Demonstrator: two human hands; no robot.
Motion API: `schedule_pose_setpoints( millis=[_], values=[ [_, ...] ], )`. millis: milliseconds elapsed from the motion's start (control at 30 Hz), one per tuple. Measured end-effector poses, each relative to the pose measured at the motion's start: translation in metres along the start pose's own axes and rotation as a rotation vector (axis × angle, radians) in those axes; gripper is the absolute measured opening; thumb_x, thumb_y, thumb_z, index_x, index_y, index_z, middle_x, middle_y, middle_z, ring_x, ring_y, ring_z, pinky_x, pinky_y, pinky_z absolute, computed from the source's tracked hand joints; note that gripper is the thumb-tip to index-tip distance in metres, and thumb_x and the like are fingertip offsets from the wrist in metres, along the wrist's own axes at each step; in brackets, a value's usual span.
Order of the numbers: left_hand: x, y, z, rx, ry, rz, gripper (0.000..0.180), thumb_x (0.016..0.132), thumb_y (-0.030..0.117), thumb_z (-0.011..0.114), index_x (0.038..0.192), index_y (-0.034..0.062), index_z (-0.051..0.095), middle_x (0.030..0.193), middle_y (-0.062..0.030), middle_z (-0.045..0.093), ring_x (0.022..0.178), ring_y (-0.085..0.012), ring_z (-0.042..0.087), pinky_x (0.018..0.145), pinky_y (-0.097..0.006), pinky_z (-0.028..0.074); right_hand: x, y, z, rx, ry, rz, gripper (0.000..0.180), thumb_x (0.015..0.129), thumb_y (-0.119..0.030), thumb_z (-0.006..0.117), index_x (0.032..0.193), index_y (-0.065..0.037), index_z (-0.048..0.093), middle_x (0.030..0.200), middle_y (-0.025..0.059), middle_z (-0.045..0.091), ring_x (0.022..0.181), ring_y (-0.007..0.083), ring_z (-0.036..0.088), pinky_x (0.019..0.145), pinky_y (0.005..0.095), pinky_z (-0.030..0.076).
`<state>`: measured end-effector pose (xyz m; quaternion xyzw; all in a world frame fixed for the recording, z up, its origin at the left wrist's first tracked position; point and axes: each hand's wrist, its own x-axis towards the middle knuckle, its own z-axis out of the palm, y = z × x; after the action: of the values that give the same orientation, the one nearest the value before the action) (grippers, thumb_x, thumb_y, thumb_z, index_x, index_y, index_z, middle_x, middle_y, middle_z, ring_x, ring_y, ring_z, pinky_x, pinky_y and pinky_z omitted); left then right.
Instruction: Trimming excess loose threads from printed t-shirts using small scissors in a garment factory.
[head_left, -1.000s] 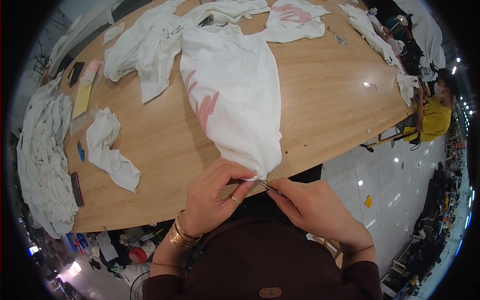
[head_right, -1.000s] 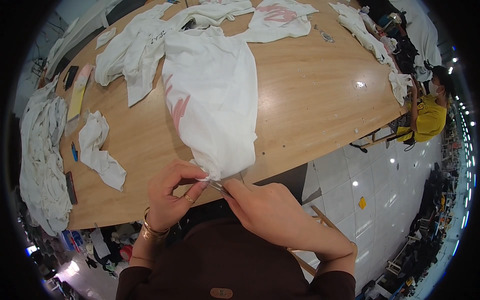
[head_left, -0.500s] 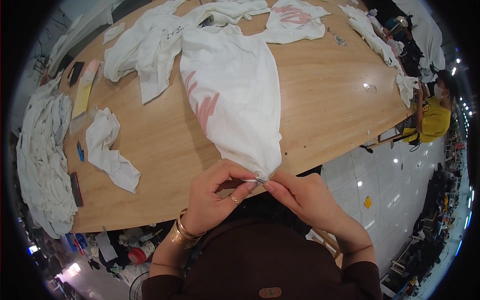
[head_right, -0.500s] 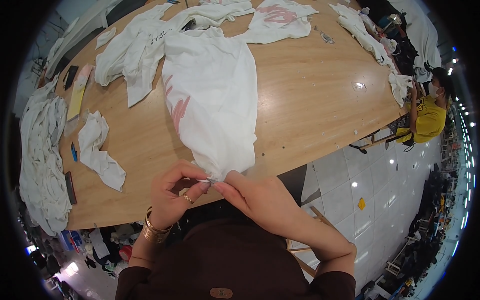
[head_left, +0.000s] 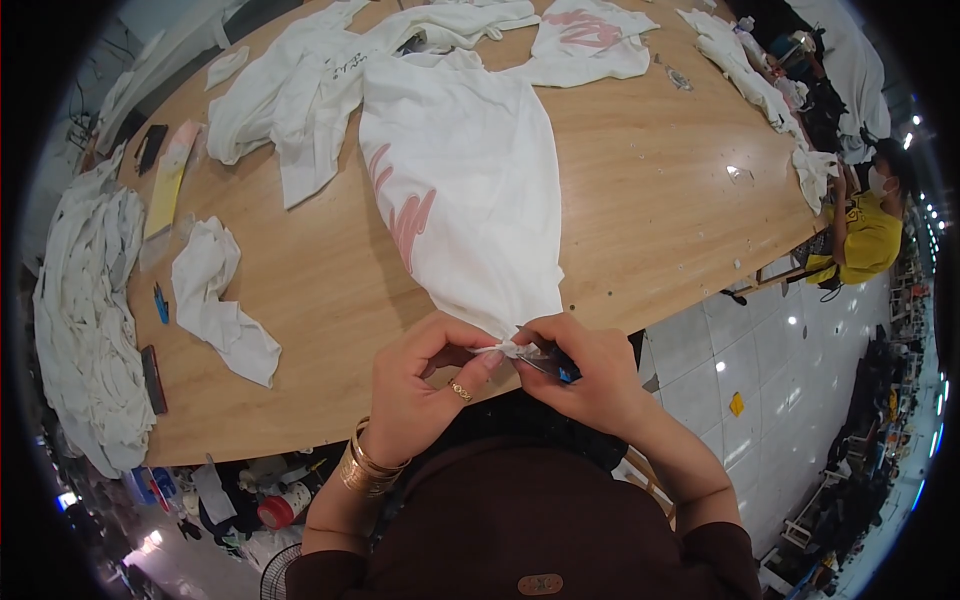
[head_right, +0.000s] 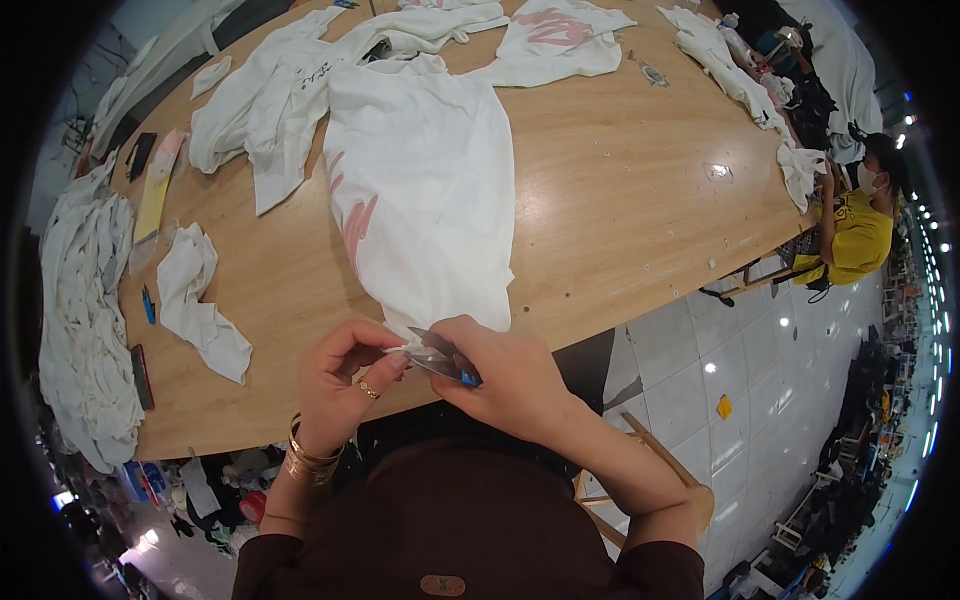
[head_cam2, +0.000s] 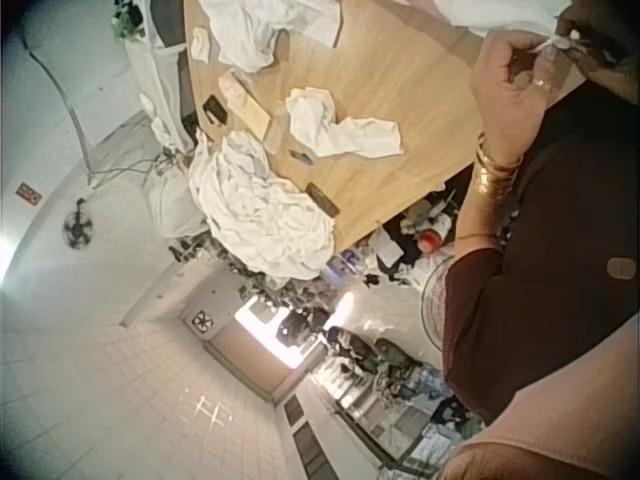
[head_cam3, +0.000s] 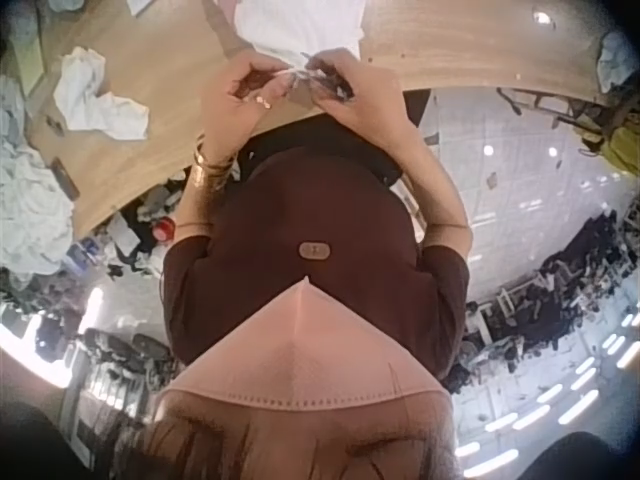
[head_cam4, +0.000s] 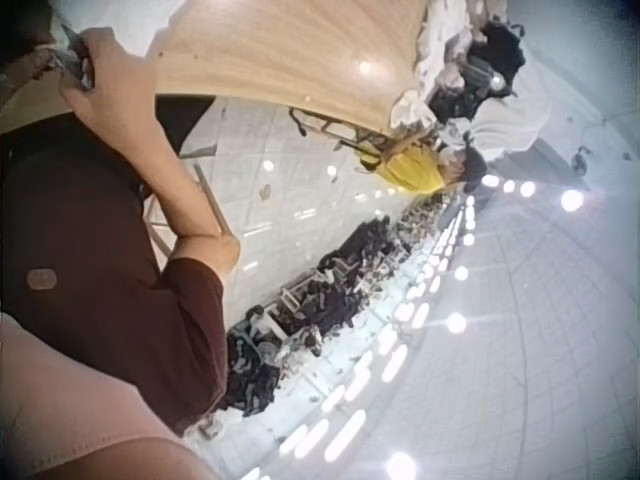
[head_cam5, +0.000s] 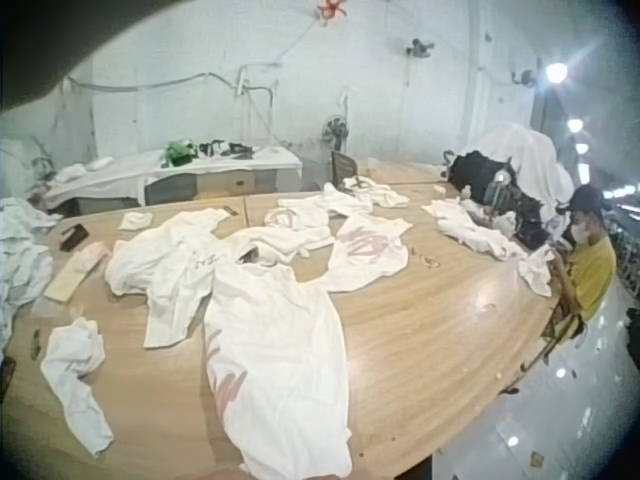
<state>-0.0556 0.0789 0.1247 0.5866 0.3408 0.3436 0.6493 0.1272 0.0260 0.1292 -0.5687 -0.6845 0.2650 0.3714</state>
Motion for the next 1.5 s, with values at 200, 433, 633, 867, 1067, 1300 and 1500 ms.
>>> schedule_pose_setpoints(
  millis=[200, 433, 633, 867, 1067, 1300, 1500],
  values=[
    [0.002, 0.003, 0.000, 0.385, 0.086, 0.229, 0.015, 0.077, -0.001, 0.066, 0.091, -0.0003, 0.062, 0.081, -0.0065, 0.059, 0.067, -0.0129, 0.061, 0.063, -0.023, 0.049, 0.010, -0.005, -0.011, -0.079, 0.027, -0.032, 0.025, 0.066, -0.006, 0.069, 0.088, -0.007, 0.057, 0.066, 0.0047, 0.059, 0.053, 0.0159, 0.058, 0.051, 0.0241, 0.045],
    [0.001, -0.008, -0.005, 0.289, 0.032, 0.150, 0.014, 0.078, 0.003, 0.066, 0.091, 0.0015, 0.062, 0.077, -0.0056, 0.058, 0.062, -0.0117, 0.057, 0.057, -0.023, 0.046, 0.022, -0.010, -0.018, -0.099, -0.011, -0.098, 0.025, 0.065, -0.005, 0.069, 0.087, -0.006, 0.058, 0.065, 0.0043, 0.058, 0.052, 0.0160, 0.057, 0.050, 0.0241, 0.044],
    [0.000, -0.003, -0.005, 0.255, 0.005, 0.080, 0.018, 0.078, 0.006, 0.066, 0.095, 0.0013, 0.060, 0.074, -0.0042, 0.059, 0.061, -0.0102, 0.055, 0.058, -0.023, 0.046, 0.031, -0.015, -0.022, -0.102, -0.122, -0.118, 0.027, 0.063, -0.005, 0.069, 0.088, -0.007, 0.058, 0.070, 0.0038, 0.060, 0.057, 0.0173, 0.060, 0.052, 0.0255, 0.045],
    [-0.001, -0.007, -0.010, 0.070, 0.071, -0.135, 0.013, 0.082, 0.006, 0.063, 0.093, -0.0001, 0.059, 0.074, -0.0008, 0.059, 0.062, -0.0068, 0.053, 0.057, -0.021, 0.045, 0.044, -0.018, -0.017, -0.059, -0.045, -0.115, 0.019, 0.071, -0.005, 0.069, 0.088, -0.005, 0.061, 0.074, 0.0030, 0.060, 0.061, 0.0120, 0.057, 0.054, 0.0240, 0.043],
    [-0.014, -0.024, -0.019, -0.242, 0.092, -0.231, 0.014, 0.085, 0.006, 0.060, 0.096, -0.0003, 0.054, 0.079, -0.0029, 0.059, 0.067, -0.0089, 0.057, 0.060, -0.021, 0.047, 0.038, 0.007, -0.006, 0.263, -0.102, 0.407, 0.016, 0.085, -0.016, 0.062, 0.084, -0.001, 0.064, 0.067, -0.0021, 0.058, 0.063, 0.0031, 0.050, 0.056, 0.0198, 0.038],
    [-0.040, -0.050, -0.004, -0.454, -0.064, -0.362, 0.013, 0.087, 0.002, 0.056, 0.098, -0.0002, 0.050, 0.085, -0.0064, 0.059, 0.070, -0.0136, 0.061, 0.067, -0.024, 0.050, 0.035, 0.019, 0.019, 0.364, -0.357, 0.704, 0.027, 0.086, -0.027, 0.060, 0.078, -0.001, 0.064, 0.062, -0.0027, 0.056, 0.059, 0.0034, 0.044, 0.053, 0.0211, 0.035],
    [-0.046, -0.059, 0.005, -0.473, -0.111, -0.496, 0.014, 0.089, 0.007, 0.055, 0.099, -0.0008, 0.049, 0.084, -0.0053, 0.060, 0.070, -0.0136, 0.062, 0.066, -0.024, 0.050, 0.021, 0.015, 0.034, 0.238, -0.217, 0.273, 0.015, 0.081, -0.013, 0.065, 0.086, 0.000, 0.062, 0.071, 0.0024, 0.060, 0.066, 0.0049, 0.049, 0.057, 0.0227, 0.040]
  ],
)
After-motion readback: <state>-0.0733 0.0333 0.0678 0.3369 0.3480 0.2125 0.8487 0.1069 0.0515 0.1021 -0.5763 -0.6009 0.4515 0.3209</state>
